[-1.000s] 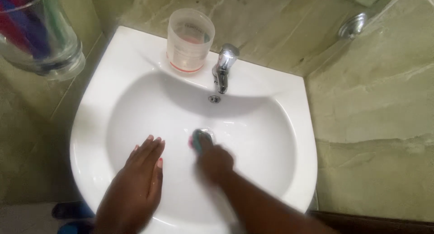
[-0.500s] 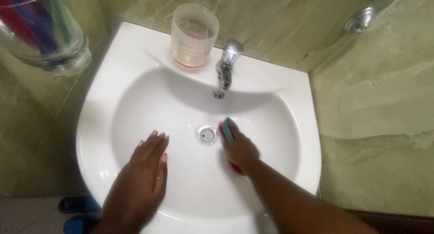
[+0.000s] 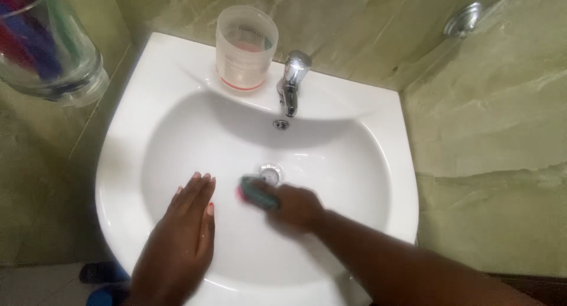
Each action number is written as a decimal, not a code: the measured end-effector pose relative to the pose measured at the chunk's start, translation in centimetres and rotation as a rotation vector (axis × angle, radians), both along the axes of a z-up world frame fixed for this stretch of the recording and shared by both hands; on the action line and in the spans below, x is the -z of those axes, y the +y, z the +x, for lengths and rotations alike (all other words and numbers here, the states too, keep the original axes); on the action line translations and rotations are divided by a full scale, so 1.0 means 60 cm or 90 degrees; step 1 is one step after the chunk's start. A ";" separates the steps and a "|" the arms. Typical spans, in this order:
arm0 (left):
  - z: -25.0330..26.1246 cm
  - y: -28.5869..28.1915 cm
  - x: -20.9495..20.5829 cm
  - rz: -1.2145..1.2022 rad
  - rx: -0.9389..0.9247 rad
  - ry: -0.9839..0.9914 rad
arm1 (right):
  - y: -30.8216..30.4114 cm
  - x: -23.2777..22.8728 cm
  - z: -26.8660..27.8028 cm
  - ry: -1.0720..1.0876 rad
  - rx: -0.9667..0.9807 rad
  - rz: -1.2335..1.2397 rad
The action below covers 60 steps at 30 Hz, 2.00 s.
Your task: The person cleans a bathroom sink by applying paste from a container onto a brush, scrubbing the basin with the brush, and rinsing the brush and a container under water from the faucet.
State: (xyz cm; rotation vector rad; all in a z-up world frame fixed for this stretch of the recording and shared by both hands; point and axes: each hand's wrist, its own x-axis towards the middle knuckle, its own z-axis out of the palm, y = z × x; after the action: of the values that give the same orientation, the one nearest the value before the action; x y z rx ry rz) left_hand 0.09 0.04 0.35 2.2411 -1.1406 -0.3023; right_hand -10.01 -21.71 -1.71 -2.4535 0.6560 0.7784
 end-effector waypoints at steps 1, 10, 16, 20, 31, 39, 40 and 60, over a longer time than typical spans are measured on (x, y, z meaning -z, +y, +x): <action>0.002 -0.005 0.000 0.015 -0.006 0.003 | -0.012 0.009 0.004 -0.041 0.037 -0.020; 0.006 0.001 0.006 -0.080 0.015 -0.049 | 0.111 -0.007 0.008 -0.153 -0.004 0.121; 0.011 0.001 0.008 -0.077 -0.034 -0.037 | 0.085 -0.041 0.056 -0.104 -0.190 0.153; 0.008 0.002 0.012 -0.050 -0.059 -0.052 | 0.103 -0.039 0.135 -0.235 -0.016 0.095; 0.018 0.001 0.028 -0.060 -0.088 -0.048 | 0.104 -0.052 0.034 -0.058 -0.034 0.410; 0.013 0.007 0.028 -0.112 0.017 -0.031 | 0.129 0.039 0.157 -0.308 0.187 0.462; 0.015 0.007 0.027 -0.125 0.023 -0.027 | 0.134 0.039 0.154 -0.354 0.269 0.594; 0.001 0.010 0.020 -0.185 -0.051 -0.133 | 0.047 -0.095 -0.008 0.007 -0.083 0.392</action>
State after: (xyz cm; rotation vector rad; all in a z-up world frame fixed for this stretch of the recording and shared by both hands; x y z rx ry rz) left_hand 0.14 0.61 -0.84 2.0866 -1.1168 0.1273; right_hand -10.51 -18.90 4.00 -1.9354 0.2092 0.8859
